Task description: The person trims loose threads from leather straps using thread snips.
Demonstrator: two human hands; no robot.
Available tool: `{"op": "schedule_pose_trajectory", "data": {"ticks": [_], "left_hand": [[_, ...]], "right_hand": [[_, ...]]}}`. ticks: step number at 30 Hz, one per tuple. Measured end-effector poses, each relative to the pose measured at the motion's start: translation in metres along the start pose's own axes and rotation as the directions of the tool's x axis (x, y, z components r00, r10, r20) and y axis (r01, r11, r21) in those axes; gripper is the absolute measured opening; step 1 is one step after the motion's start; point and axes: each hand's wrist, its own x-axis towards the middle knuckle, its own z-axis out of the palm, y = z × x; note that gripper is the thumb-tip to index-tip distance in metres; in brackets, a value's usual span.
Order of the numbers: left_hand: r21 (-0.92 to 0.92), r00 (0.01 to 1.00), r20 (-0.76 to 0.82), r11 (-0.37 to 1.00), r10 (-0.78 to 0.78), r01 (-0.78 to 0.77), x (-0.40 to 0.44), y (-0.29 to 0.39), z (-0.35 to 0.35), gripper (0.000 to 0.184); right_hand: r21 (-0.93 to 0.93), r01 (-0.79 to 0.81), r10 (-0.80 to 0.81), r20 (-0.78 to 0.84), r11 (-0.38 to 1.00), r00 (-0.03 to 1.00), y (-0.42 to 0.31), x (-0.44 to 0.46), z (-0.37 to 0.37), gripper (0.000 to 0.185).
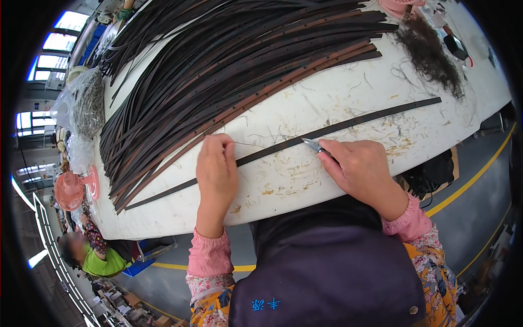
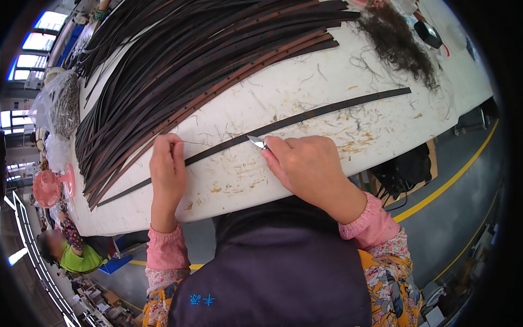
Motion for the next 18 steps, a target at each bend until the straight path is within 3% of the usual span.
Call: {"op": "schedule_pose_trajectory", "data": {"ticks": [2,3,6,9,14,18], "left_hand": [[0.245,0.949,-0.290,0.968,0.126,-0.054,0.003,-0.011,-0.006,0.011],[0.246,0.948,-0.291,0.968,0.126,-0.054,0.003,-0.009,-0.006,0.011],[-0.085,0.972,-0.199,0.986,0.127,-0.147,0.003,0.014,-0.003,0.034],[-0.218,0.992,-0.020,0.968,0.121,-0.122,0.001,0.028,0.011,0.028],[-0.246,0.996,-0.001,0.965,0.091,-0.088,0.004,0.028,0.023,0.014],[-0.203,0.996,-0.028,0.975,0.082,-0.086,0.005,0.029,0.027,0.004]], "right_hand": [[0.011,0.000,0.001,-0.010,1.000,1.000,0.000,0.000,0.000,0.016],[0.010,-0.002,0.002,-0.010,1.000,1.000,0.000,0.000,0.000,0.016],[0.016,-0.003,0.003,-0.010,1.000,1.000,-0.001,0.001,-0.001,0.016],[0.019,-0.006,0.006,-0.007,1.000,1.000,-0.002,0.001,-0.002,0.016],[0.062,0.015,-0.013,-0.036,0.998,0.999,-0.004,0.002,0.002,0.018],[0.091,0.040,-0.044,0.041,0.995,0.998,-0.012,0.007,0.009,0.020]]}}
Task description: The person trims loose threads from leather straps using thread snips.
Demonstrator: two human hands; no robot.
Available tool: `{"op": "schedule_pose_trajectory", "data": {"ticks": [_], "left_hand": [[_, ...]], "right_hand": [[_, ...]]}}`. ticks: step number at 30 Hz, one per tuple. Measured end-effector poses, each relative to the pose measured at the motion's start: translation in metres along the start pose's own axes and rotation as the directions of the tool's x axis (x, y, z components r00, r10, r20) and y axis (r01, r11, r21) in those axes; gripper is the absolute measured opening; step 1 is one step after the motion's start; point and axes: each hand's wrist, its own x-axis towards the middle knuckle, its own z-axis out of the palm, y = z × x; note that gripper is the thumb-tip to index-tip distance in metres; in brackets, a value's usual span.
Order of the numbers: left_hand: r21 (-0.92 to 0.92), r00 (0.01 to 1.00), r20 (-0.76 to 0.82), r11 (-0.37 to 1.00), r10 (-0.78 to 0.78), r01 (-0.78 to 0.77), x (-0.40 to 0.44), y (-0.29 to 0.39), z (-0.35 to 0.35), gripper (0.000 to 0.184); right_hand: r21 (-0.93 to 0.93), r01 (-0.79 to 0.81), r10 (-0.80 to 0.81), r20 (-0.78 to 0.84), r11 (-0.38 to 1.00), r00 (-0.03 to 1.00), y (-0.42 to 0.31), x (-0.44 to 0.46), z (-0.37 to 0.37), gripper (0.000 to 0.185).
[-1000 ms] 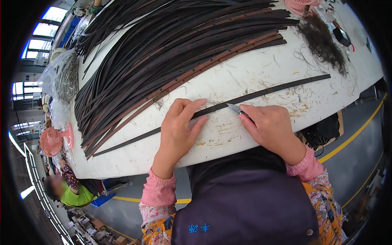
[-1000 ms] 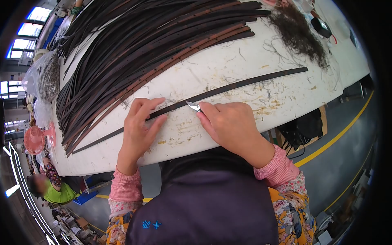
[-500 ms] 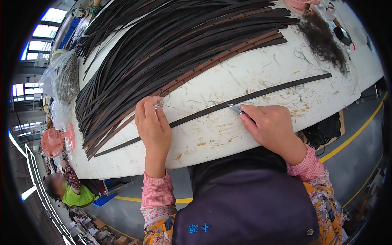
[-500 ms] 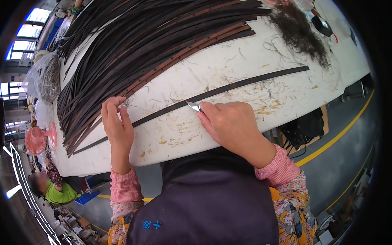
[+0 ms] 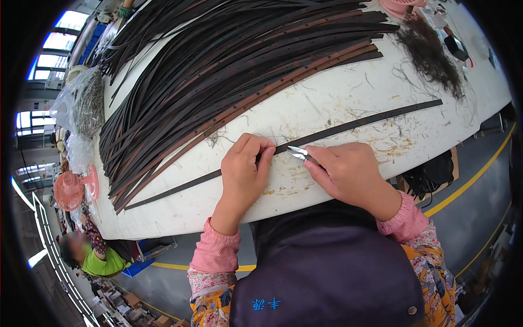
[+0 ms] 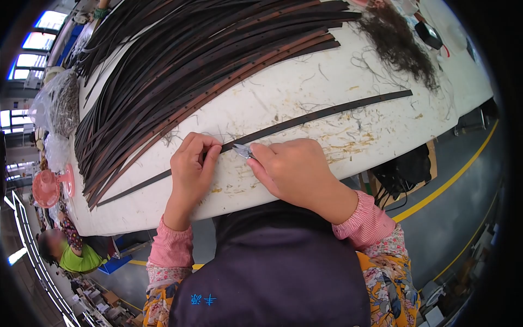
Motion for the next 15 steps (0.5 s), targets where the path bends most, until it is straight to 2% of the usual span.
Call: {"op": "schedule_pose_trajectory", "data": {"ticks": [15], "left_hand": [[-0.011,1.000,0.017,1.000,-0.008,0.008,0.0003,-0.0012,0.0000,0.003]], "right_hand": [[-0.018,0.032,-0.032,0.045,0.999,0.998,-0.0082,0.0094,0.0087,0.021]]}}
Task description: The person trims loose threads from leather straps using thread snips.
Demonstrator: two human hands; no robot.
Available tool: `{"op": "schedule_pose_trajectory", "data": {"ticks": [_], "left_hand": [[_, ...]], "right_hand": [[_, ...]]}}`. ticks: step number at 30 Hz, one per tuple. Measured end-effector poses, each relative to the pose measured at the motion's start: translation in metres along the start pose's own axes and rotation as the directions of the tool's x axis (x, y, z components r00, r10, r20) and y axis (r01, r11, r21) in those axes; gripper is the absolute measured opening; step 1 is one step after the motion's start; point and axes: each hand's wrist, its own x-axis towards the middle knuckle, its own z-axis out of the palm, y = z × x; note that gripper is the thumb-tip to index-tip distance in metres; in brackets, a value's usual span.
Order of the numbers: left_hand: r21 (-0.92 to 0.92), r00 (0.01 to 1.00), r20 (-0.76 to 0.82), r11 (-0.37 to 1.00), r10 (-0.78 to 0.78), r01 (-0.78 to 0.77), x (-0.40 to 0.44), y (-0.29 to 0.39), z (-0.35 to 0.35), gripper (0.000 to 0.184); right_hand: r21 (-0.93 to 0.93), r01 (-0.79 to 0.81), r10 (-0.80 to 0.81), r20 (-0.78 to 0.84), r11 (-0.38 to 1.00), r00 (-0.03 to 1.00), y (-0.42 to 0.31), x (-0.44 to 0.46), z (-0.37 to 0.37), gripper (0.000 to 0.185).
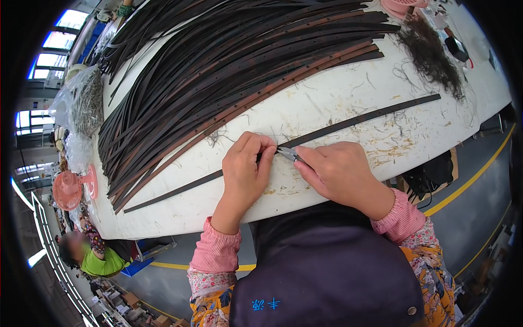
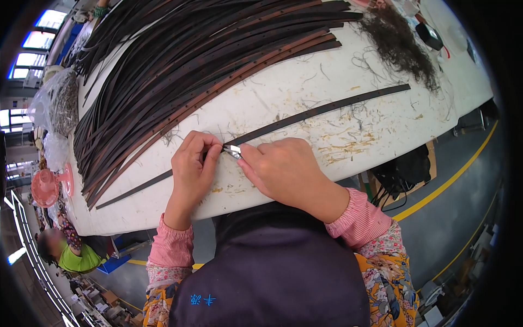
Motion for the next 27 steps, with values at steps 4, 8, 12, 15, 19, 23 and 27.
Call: {"op": "schedule_pose_trajectory", "data": {"ticks": [4,8,12,15,19,23,27], "left_hand": [[0.022,1.000,0.009,1.000,0.007,-0.007,0.000,0.000,0.000,0.002],[0.017,1.000,-0.003,1.000,0.008,-0.008,0.000,0.002,0.000,0.001],[0.003,0.999,-0.009,0.999,-0.053,0.053,-0.003,0.001,-0.002,0.004],[-0.278,0.965,-0.087,0.936,-0.247,0.215,-0.007,-0.019,0.001,0.011],[-0.467,0.949,-0.120,0.860,-0.291,0.205,-0.004,-0.014,-0.005,0.023],[-0.191,0.996,-0.043,0.979,-0.081,0.072,-0.003,-0.004,-0.010,0.029],[-0.129,1.000,-0.002,0.991,-0.027,0.026,-0.001,0.000,-0.007,0.018]], "right_hand": [[-0.022,0.013,-0.013,0.005,1.000,1.000,0.000,0.000,0.000,0.022],[-0.040,0.035,-0.035,-0.002,0.999,0.999,0.000,0.000,0.002,0.022],[0.008,0.029,-0.029,-0.039,1.000,0.999,0.001,-0.001,0.004,0.019],[0.049,0.007,-0.001,-0.120,0.999,0.993,0.004,-0.002,0.009,0.017],[0.082,-0.059,0.072,-0.170,0.995,0.983,0.005,-0.001,0.000,0.017],[0.060,-0.056,0.063,-0.131,0.997,0.989,0.006,-0.006,-0.004,0.019],[0.044,0.001,0.001,-0.054,0.999,0.999,0.007,-0.007,-0.003,0.019]]}}
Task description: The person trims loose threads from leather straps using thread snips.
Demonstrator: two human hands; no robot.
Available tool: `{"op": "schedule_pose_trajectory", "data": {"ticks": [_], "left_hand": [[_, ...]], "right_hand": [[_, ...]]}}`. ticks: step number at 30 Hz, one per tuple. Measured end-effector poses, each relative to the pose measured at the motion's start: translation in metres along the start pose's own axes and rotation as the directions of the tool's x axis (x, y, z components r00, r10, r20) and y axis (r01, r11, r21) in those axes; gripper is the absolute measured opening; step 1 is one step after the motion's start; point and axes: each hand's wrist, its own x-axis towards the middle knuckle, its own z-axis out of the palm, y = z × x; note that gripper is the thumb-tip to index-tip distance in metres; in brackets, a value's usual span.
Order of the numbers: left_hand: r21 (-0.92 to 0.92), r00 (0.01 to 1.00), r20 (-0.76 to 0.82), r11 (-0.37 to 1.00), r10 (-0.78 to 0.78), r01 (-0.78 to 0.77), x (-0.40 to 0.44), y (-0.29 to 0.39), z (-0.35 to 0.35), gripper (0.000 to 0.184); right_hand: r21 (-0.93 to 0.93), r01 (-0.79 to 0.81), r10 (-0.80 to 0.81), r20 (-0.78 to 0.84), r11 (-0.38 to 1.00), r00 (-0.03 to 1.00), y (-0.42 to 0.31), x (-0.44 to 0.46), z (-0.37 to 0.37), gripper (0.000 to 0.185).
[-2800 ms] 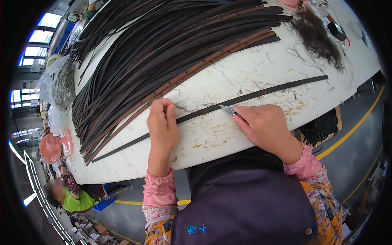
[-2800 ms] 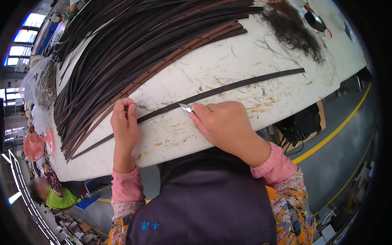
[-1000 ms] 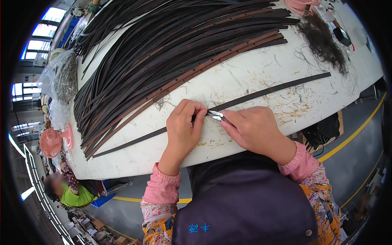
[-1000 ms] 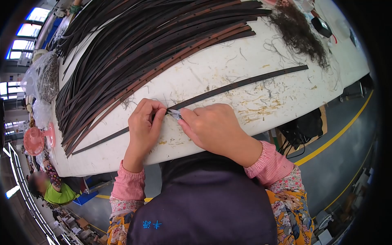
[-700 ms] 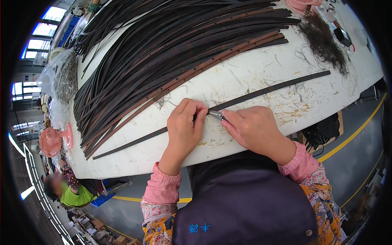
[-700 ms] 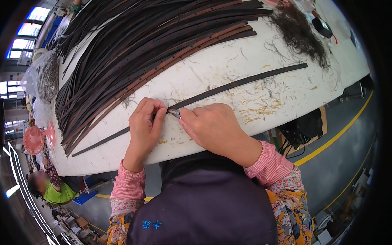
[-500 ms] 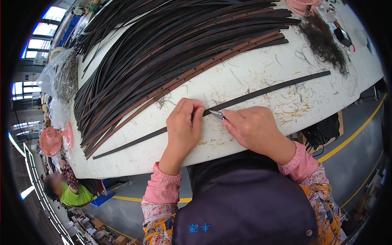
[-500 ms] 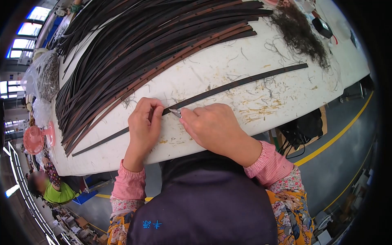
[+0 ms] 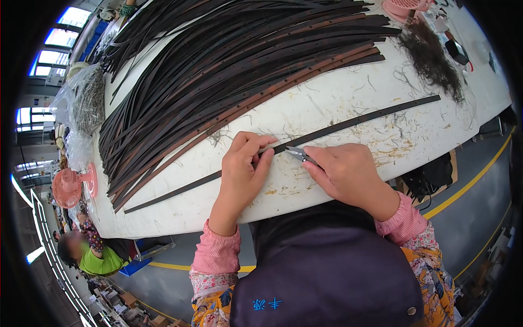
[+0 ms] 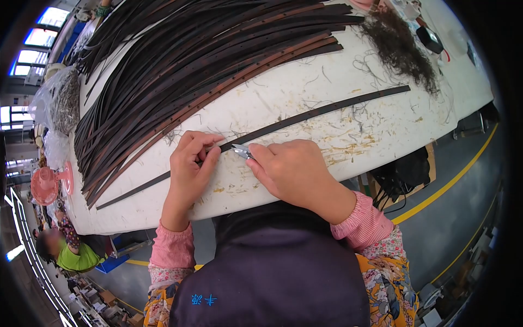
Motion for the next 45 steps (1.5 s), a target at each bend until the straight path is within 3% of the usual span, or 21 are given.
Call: {"op": "schedule_pose_trajectory", "data": {"ticks": [14,23,26,38,45], "left_hand": [[0.097,1.000,-0.004,0.995,0.003,-0.002,0.000,-0.003,0.004,0.003],[0.102,1.000,-0.011,0.995,0.006,-0.005,-0.001,-0.004,0.005,0.002],[0.095,1.000,-0.017,0.995,-0.007,0.008,-0.001,-0.002,0.005,0.002],[0.112,1.000,-0.018,0.994,-0.001,0.003,0.000,-0.002,0.006,0.002],[0.120,1.000,0.000,0.993,0.012,-0.012,0.000,-0.002,0.005,0.001]], "right_hand": [[-0.069,0.035,-0.031,0.059,0.997,0.998,-0.002,0.006,0.001,0.024],[-0.090,0.103,-0.104,-0.007,0.991,0.995,0.003,0.004,0.008,0.023],[-0.033,0.030,-0.033,-0.091,0.999,0.995,0.003,0.002,0.010,0.023],[-0.101,0.040,-0.033,0.074,0.994,0.997,-0.008,0.008,0.007,0.024],[-0.009,-0.026,0.027,0.084,1.000,0.996,-0.007,0.009,0.007,0.021]]}}
